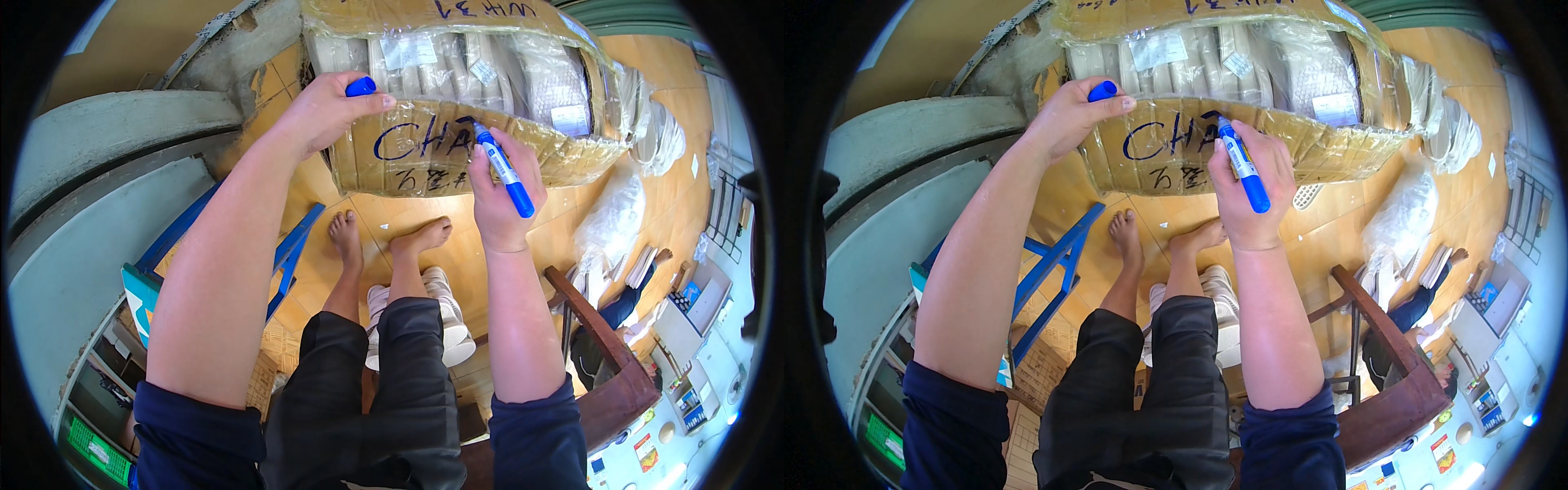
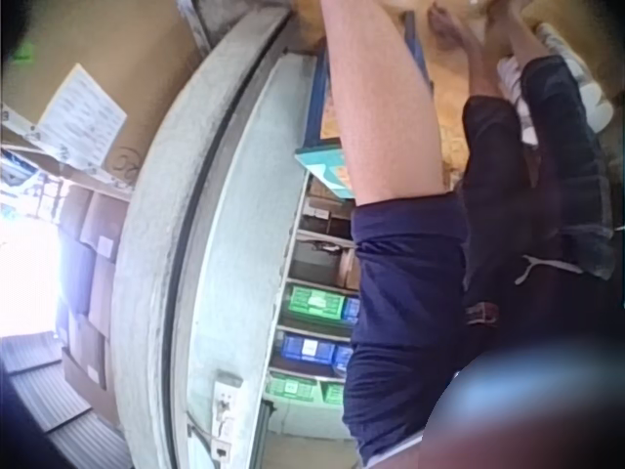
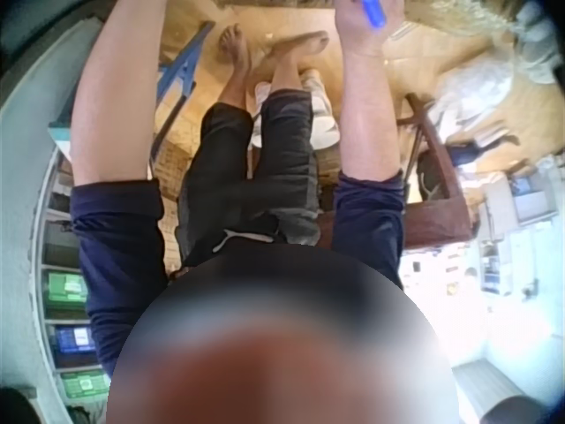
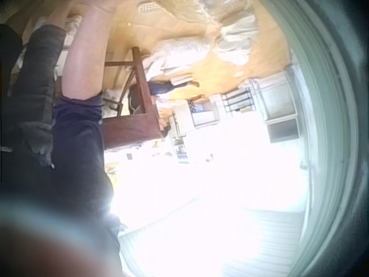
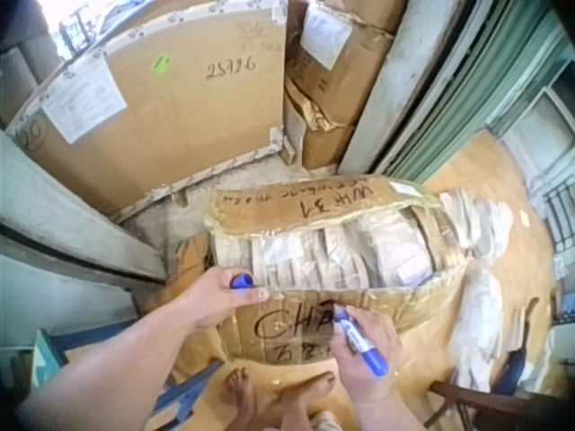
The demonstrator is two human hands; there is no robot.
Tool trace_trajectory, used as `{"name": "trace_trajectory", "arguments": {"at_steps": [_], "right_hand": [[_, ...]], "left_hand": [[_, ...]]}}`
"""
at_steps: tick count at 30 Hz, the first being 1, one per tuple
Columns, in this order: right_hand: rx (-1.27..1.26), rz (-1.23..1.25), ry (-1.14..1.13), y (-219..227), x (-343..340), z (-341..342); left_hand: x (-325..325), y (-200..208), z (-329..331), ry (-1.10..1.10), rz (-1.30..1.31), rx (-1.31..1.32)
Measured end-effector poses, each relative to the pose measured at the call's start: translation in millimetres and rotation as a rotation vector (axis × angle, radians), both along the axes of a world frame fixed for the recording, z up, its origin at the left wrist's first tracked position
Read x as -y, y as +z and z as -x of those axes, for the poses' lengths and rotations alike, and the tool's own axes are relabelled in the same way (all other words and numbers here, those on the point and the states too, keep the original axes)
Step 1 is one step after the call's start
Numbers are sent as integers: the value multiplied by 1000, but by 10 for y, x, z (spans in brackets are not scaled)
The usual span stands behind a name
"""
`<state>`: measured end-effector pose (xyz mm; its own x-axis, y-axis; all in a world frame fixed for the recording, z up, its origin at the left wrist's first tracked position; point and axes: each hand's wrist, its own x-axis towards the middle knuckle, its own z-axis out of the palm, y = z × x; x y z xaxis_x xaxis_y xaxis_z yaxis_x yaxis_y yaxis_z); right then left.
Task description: The person tapes a plastic-wrapped bundle of slippers with a handheld tape dispenser, then writes labels on the package with a blue marker. The person moves the bundle and continues labeling while another person sits nearby.
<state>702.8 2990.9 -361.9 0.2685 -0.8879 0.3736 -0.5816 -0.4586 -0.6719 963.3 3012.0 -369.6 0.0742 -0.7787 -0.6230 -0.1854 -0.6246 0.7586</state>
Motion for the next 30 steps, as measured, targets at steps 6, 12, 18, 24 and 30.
{"name": "trace_trajectory", "arguments": {"at_steps": [6,12,18,24,30], "right_hand": [[24,-1,-63,22,5,85],[51,-112,-213,97,-167,391],[73,-83,-303,78,-61,649],[-121,22,-163,-35,17,644],[-56,-39,-231,-76,-78,686]], "left_hand": [[-6,17,15,15,-2,-26],[5,-11,-15,-5,-44,9],[-12,-86,-5,56,42,-8],[-33,-139,-11,72,43,-52],[-22,-178,-33,91,24,-56]]}}
